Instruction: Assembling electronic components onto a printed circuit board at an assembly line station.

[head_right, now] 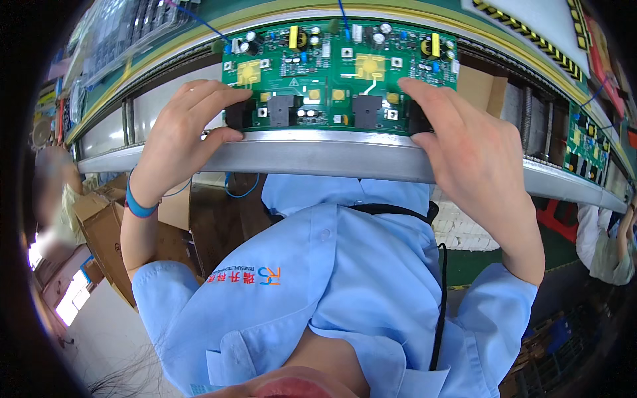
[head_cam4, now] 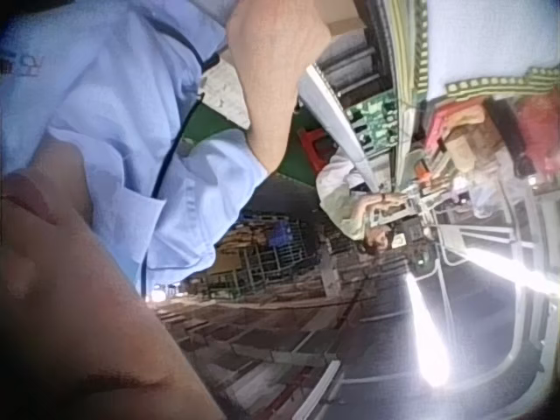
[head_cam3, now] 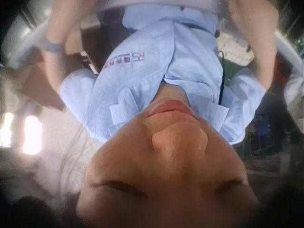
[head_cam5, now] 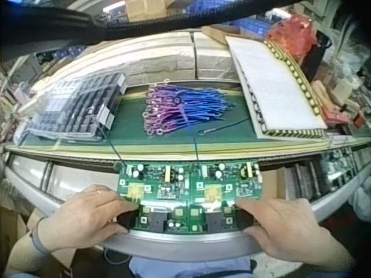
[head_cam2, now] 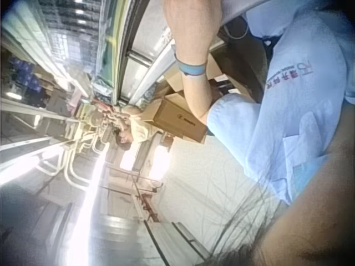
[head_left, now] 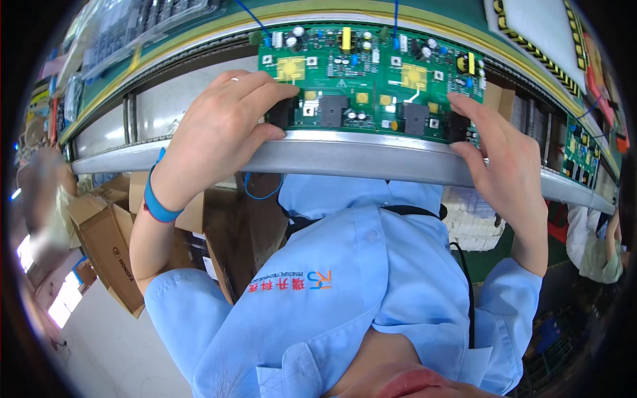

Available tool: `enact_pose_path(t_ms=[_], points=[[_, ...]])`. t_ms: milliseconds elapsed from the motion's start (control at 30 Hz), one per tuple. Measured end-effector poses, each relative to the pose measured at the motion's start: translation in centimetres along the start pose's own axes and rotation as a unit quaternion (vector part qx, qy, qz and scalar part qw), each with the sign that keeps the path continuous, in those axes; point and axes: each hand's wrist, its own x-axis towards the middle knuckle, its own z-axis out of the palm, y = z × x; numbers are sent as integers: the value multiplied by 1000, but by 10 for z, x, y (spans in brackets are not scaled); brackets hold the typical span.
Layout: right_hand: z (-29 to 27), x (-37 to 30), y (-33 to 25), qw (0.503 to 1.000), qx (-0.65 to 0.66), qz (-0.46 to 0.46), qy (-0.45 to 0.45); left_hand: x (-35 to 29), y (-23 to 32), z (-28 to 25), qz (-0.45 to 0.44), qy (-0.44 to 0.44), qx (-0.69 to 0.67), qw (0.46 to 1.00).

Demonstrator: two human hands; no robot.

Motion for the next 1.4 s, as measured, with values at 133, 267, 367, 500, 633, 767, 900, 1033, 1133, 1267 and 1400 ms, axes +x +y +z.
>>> enact_pose_path(t_ms=[133, 267, 367, 500, 633, 767, 900, 1033, 1133, 1267, 1400], points=[[-2, 1, 3, 1000, 9, 7, -17, 0, -6, 1, 24, 18, 19, 999], [-20, 0, 1, 997, 53, 42, -32, -3, -14, -13, 8, 76, -39, 996], [-32, -1, -2, 990, 115, 80, 32, -6, -32, -20, -114, 95, -32, 988], [-14, 0, -4, 992, 115, -55, 15, -5, -46, 6, -100, 84, -129, 983], [2, 5, -14, 990, 86, -108, -11, 14, -34, 4, -90, 55, -122, 987], [22, 18, -31, 973, 64, -219, 39, 28, -19, 3, -69, 31, -133, 988], [42, 26, -49, 955, -10, -285, 78, 51, -4, 5, -45, -26, -178, 983], [64, 36, -59, 950, -55, -291, 102, 72, 4, 13, -9, -45, -213, 976], [64, 39, -62, 958, -95, -268, 32, 81, 1, 19, 49, -29, -141, 988], [69, 37, -58, 961, -110, -252, 31, 87, -4, 24, 65, -17, -117, 991], [66, 39, -56, 964, -115, -238, 27, 87, -13, 33, 58, 21, -175, 983]])
